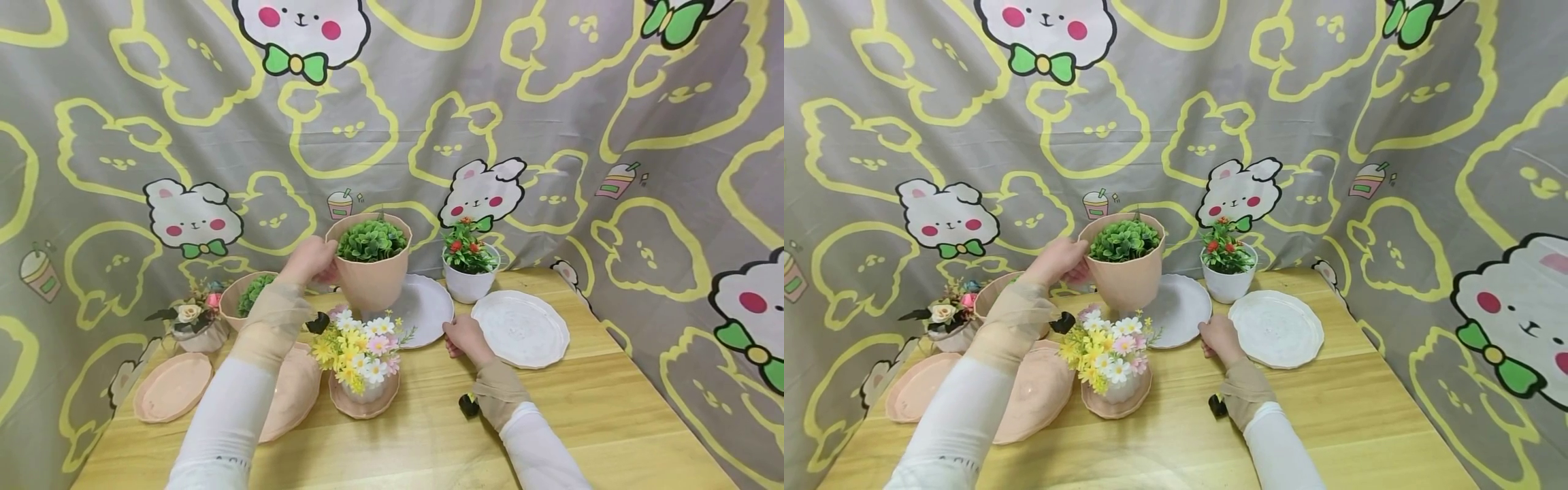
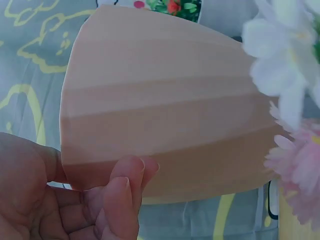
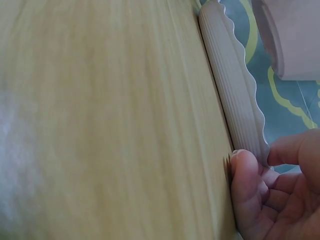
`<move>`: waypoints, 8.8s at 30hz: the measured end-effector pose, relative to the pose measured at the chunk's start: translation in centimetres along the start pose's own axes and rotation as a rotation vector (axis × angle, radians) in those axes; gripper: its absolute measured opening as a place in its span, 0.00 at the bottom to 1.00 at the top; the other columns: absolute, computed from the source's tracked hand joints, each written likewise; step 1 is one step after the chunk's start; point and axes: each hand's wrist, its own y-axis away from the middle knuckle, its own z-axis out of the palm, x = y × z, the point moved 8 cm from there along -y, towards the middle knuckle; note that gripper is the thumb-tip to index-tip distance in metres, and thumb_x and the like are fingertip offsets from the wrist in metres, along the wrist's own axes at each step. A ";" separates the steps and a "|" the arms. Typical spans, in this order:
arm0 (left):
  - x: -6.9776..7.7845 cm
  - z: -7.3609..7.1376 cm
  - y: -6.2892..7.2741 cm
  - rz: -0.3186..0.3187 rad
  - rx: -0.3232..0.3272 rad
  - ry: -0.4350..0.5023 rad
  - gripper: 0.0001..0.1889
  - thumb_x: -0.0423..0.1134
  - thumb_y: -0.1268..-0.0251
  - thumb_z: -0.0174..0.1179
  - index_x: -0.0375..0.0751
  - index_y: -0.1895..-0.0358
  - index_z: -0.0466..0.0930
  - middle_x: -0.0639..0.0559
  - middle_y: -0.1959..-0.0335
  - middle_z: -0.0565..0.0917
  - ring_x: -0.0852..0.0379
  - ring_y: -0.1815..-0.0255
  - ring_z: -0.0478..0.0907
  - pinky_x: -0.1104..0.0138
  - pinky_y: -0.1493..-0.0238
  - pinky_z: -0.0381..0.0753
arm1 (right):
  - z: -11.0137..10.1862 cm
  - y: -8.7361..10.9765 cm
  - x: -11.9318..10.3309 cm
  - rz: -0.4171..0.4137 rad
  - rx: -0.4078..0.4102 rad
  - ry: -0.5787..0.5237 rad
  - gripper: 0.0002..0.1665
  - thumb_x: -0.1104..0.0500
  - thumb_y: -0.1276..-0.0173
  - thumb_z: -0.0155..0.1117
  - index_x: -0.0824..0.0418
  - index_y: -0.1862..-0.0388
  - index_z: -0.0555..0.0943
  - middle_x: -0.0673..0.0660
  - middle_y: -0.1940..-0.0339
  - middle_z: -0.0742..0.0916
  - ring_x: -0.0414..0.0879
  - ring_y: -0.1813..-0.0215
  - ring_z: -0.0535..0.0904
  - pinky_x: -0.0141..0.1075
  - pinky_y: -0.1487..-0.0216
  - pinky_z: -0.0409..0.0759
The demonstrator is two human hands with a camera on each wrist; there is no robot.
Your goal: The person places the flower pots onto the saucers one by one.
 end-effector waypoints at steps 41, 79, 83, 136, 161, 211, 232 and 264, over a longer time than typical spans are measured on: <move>1.7 7.6 -3.8 -0.188 -0.243 0.257 0.19 0.40 0.32 0.46 0.32 0.77 0.78 0.46 0.89 0.80 0.53 0.85 0.81 0.64 0.79 0.83 | -0.1 -0.2 0.1 -0.011 0.008 0.001 0.20 0.59 0.31 0.48 0.65 0.80 0.77 0.52 0.88 0.78 0.40 0.88 0.76 0.34 0.82 0.82; -0.7 11.0 -3.5 -0.393 -0.601 0.296 0.19 0.36 0.32 0.38 0.32 0.75 0.75 0.48 0.86 0.80 0.61 0.85 0.77 0.74 0.78 0.77 | -0.1 -0.2 0.0 -0.019 0.004 0.011 0.20 0.59 0.31 0.48 0.65 0.81 0.76 0.52 0.89 0.78 0.40 0.87 0.75 0.34 0.82 0.82; -0.7 11.0 -3.5 -0.370 -0.619 0.275 0.18 0.37 0.33 0.37 0.33 0.75 0.74 0.49 0.86 0.80 0.61 0.85 0.77 0.74 0.78 0.78 | -0.2 -0.2 0.1 -0.010 0.006 0.017 0.20 0.58 0.31 0.48 0.65 0.80 0.76 0.52 0.89 0.78 0.40 0.88 0.75 0.33 0.82 0.82; 5.7 1.1 5.6 0.163 -0.302 0.311 0.13 0.40 0.27 0.46 0.35 0.59 0.77 0.50 0.73 0.80 0.57 0.71 0.78 0.69 0.70 0.76 | -4.3 4.9 -1.8 -0.149 -0.042 0.136 0.20 0.56 0.26 0.50 0.71 0.70 0.77 0.60 0.81 0.82 0.45 0.79 0.80 0.38 0.75 0.84; 9.2 7.2 11.8 0.354 -0.124 0.592 0.10 0.38 0.27 0.53 0.35 0.59 0.80 0.42 0.67 0.86 0.43 0.62 0.83 0.63 0.60 0.84 | -12.4 6.9 -0.4 -0.252 0.137 0.234 0.20 0.52 0.24 0.51 0.69 0.63 0.78 0.59 0.76 0.84 0.42 0.78 0.78 0.34 0.76 0.78; 10.1 23.5 7.2 0.167 -0.157 0.793 0.09 0.38 0.32 0.55 0.36 0.64 0.82 0.39 0.67 0.87 0.63 0.76 0.81 0.69 0.72 0.81 | -20.0 6.2 6.0 -0.127 0.354 0.263 0.23 0.55 0.26 0.48 0.76 0.57 0.78 0.70 0.65 0.84 0.49 0.70 0.77 0.32 0.72 0.73; 5.8 30.2 6.5 -0.034 -0.292 0.985 0.11 0.38 0.34 0.54 0.34 0.61 0.81 0.50 0.74 0.85 0.62 0.78 0.79 0.73 0.73 0.79 | -20.4 5.4 7.8 -0.100 0.326 0.356 0.23 0.65 0.35 0.45 0.83 0.50 0.73 0.80 0.52 0.78 0.69 0.53 0.75 0.53 0.54 0.75; 5.0 31.9 6.5 -0.060 -0.333 0.967 0.09 0.36 0.35 0.52 0.32 0.62 0.79 0.52 0.77 0.80 0.62 0.80 0.77 0.72 0.75 0.82 | -20.6 5.2 8.0 -0.068 0.239 0.418 0.19 0.66 0.39 0.53 0.79 0.54 0.76 0.76 0.61 0.82 0.62 0.61 0.77 0.38 0.67 0.73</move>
